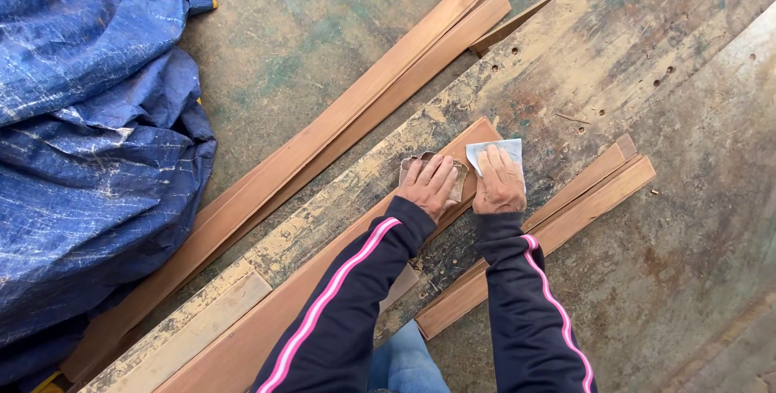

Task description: The recorder is sanding several wooden planks by hand using pieces of sandpaper.

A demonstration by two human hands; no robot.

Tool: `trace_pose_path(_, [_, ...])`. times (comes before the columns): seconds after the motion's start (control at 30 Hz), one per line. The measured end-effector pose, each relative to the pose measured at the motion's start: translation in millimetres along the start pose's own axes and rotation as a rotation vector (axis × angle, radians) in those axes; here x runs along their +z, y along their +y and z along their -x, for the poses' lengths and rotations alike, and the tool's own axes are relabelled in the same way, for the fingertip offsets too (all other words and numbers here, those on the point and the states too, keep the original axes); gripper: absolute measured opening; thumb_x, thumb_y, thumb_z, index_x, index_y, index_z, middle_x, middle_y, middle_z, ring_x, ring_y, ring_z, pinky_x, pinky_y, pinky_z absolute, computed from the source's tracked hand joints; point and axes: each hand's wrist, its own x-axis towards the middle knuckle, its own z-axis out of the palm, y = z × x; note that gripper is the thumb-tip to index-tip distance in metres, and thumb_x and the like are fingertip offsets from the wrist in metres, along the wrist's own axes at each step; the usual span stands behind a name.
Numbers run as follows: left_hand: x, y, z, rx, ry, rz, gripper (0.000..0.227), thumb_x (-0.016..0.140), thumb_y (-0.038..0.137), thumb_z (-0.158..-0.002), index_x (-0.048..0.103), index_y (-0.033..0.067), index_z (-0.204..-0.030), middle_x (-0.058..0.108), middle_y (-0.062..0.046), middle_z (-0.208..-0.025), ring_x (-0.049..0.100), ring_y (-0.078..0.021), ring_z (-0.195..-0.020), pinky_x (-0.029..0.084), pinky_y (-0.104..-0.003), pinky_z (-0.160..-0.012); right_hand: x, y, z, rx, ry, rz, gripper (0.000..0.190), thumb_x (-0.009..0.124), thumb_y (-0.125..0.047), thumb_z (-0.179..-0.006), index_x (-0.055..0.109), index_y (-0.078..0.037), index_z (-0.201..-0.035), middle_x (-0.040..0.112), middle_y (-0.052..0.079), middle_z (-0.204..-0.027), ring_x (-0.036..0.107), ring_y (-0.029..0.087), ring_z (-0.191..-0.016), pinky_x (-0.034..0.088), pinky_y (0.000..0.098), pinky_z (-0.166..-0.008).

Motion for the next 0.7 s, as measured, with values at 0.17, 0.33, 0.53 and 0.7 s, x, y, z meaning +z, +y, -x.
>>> trace_pose_path(0.17, [-44.7,7.1,90.2,-0.047,0.027,-0.085,0.063,0.069,0.037,-0.095,0.054,0.0033,-0.146,0.047,-0.015,-0.157,0.041,-0.0314,-0.147,0.029,-0.054,-0.12,-1.1,3.1,4.5,-0.005,-0.01,-0.029,0.038,0.068,-0.007,-0.09,0.071,-0.004,-0.128,0.067,0.015,-0.138,0.06,0.034,-0.132,0.043,0.0501,-0.114])
trace_pose_path(0.33, [-64.2,10.6,137.0,-0.126,-0.006,-0.119,0.071,0.074,0.032,-0.084,0.054,0.0005,-0.144,0.048,-0.019,-0.154,0.044,-0.0345,-0.144,0.032,-0.055,-0.116,4.4,-1.0,5.7,0.042,0.004,-0.004,0.039,0.068,-0.008,-0.091,0.07,-0.004,-0.13,0.066,0.014,-0.14,0.059,0.034,-0.134,0.041,0.0499,-0.116])
trace_pose_path(0.53, [-12.5,8.7,15.2,-0.088,0.035,-0.063,0.067,0.069,0.037,-0.096,0.05,-0.0007,-0.148,0.044,-0.019,-0.158,0.04,-0.0363,-0.148,0.03,-0.053,-0.121,2.4,-2.7,6.2,0.055,-0.02,-0.007,0.038,0.068,-0.007,-0.091,0.07,-0.005,-0.129,0.065,0.014,-0.141,0.059,0.034,-0.134,0.042,0.0497,-0.116])
trace_pose_path(0.7, [-48.5,15.4,104.9,-0.082,0.016,-0.07,0.068,0.069,0.037,-0.092,0.051,0.003,-0.148,0.046,-0.016,-0.158,0.041,-0.0321,-0.147,0.028,-0.053,-0.121,-3.9,-1.6,0.8,0.03,-0.028,-0.033,0.039,0.069,-0.006,-0.089,0.071,-0.003,-0.128,0.066,0.016,-0.139,0.06,0.035,-0.132,0.043,0.0497,-0.114])
